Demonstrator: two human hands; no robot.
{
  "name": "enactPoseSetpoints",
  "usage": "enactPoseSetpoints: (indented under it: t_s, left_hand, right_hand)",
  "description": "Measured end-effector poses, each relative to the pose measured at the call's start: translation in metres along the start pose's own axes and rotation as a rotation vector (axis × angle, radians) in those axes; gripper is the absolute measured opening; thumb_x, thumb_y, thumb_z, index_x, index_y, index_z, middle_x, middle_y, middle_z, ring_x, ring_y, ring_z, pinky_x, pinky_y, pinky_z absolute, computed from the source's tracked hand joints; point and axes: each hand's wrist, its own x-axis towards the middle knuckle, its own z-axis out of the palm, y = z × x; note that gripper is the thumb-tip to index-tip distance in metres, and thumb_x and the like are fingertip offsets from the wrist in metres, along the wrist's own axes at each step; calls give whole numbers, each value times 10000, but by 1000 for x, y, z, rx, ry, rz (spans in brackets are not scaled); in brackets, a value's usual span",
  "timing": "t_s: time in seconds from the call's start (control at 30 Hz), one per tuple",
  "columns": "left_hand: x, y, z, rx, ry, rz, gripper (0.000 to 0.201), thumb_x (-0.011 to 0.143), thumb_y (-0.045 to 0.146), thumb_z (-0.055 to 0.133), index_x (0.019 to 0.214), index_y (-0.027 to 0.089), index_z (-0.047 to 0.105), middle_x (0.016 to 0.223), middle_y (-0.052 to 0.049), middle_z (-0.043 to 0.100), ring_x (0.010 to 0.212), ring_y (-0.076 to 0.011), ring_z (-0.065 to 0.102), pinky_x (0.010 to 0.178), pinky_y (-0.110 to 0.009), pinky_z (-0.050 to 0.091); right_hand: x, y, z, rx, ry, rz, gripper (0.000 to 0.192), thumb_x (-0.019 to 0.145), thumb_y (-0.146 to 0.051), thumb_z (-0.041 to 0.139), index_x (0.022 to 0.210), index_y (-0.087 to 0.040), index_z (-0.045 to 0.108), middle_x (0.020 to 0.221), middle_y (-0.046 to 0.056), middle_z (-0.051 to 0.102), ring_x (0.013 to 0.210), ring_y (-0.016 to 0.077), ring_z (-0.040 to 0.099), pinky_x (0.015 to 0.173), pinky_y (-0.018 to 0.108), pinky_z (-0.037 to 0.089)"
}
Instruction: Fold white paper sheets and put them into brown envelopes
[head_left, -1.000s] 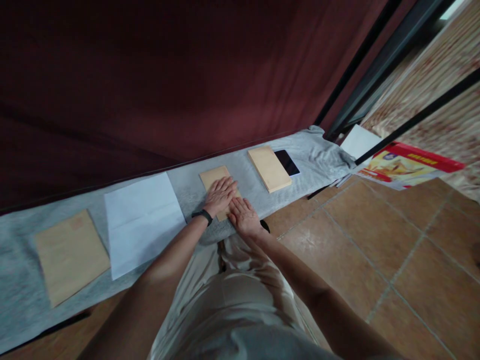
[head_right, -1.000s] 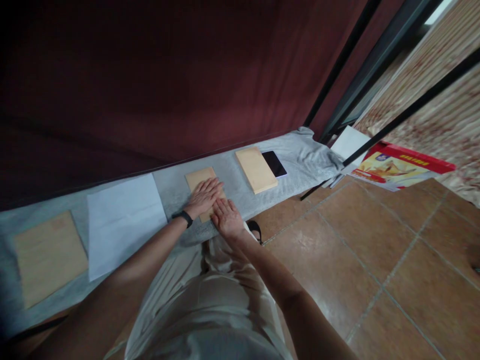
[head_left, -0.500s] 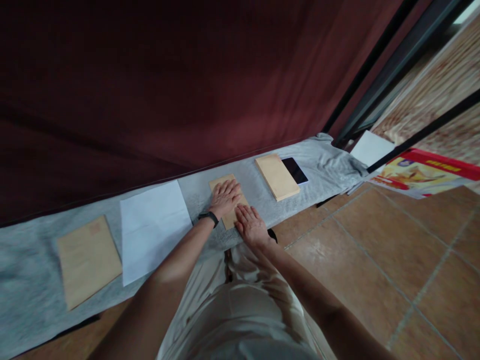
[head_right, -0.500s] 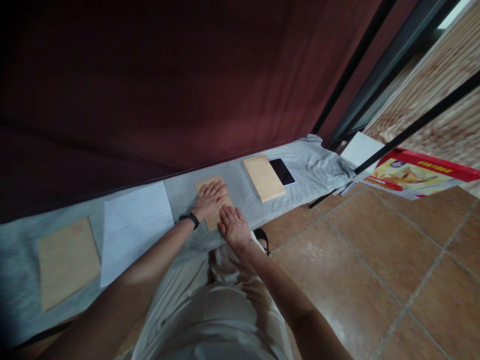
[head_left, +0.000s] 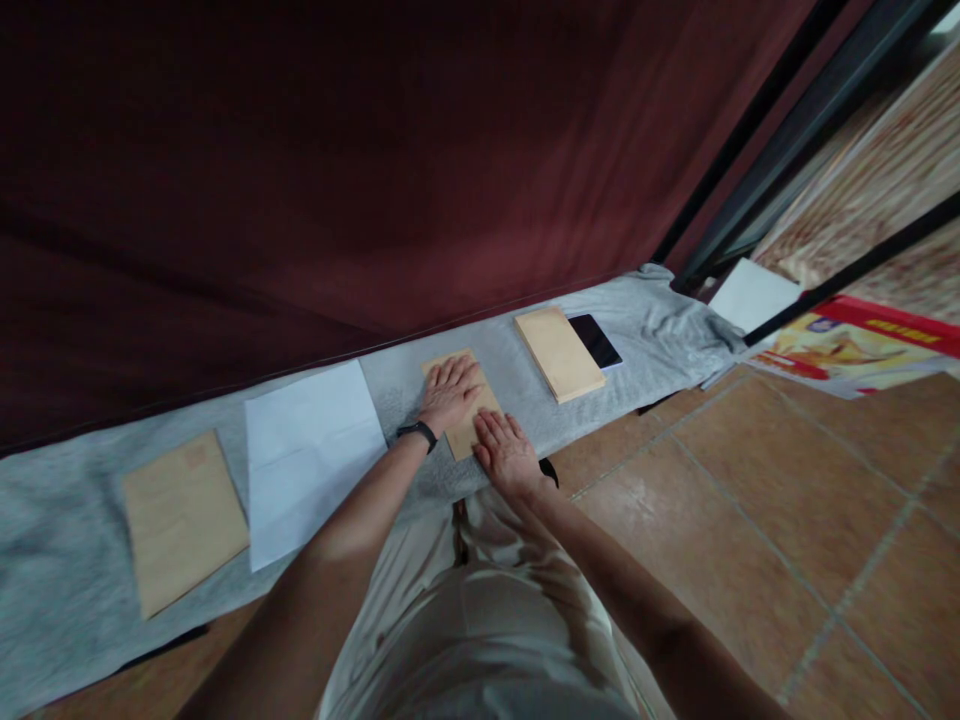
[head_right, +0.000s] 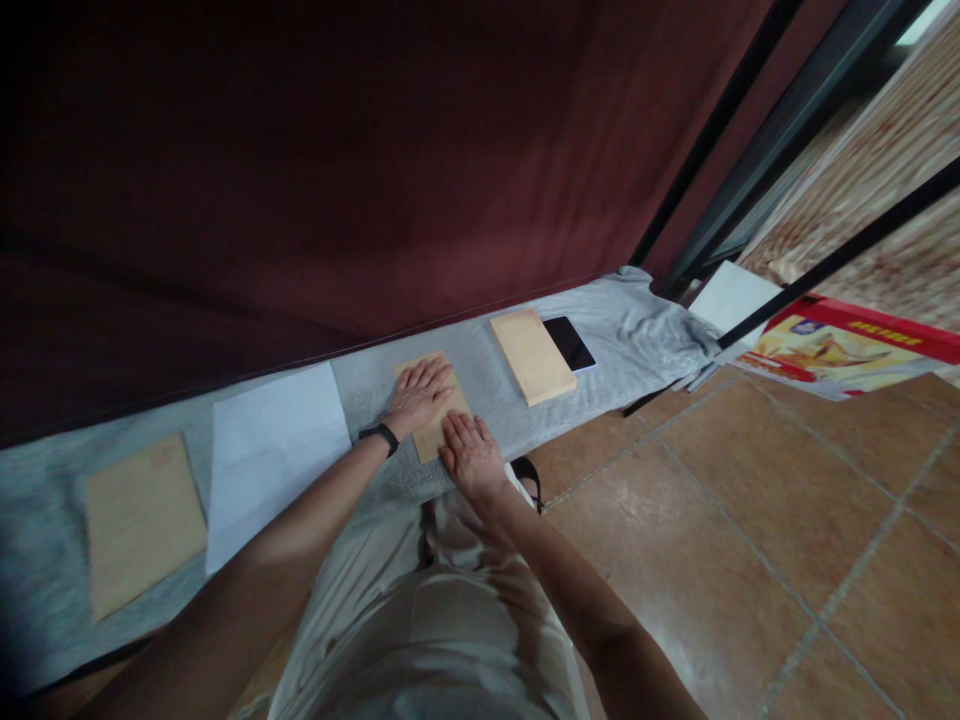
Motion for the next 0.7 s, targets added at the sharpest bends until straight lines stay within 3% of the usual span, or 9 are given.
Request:
enactPoseSetpoints:
  t_s: [0.3, 0.7]
  left_hand:
    - [7, -9, 1, 7, -8, -41, 612, 1039, 508, 238, 1593, 280, 363, 1691, -55, 288, 1561, -325, 207, 1249, -550, 140]
    - [6, -7, 1, -34, 8, -91, 633, 1035, 478, 246, 1601, 211, 344, 1687, -113, 283, 1566, -313, 205, 1249, -573, 143]
  right_hand:
    - [0, 1, -4, -8, -27, 9, 532, 1070, -355, 428, 1555, -137, 415, 1614, 121, 426, 1507, 262, 361, 1266, 483, 232]
    - [1, 0, -11, 7, -44, 30, 515, 1080, -388, 403, 1541, -164, 441, 1602, 109, 448, 1513, 244, 358, 1276, 480, 232]
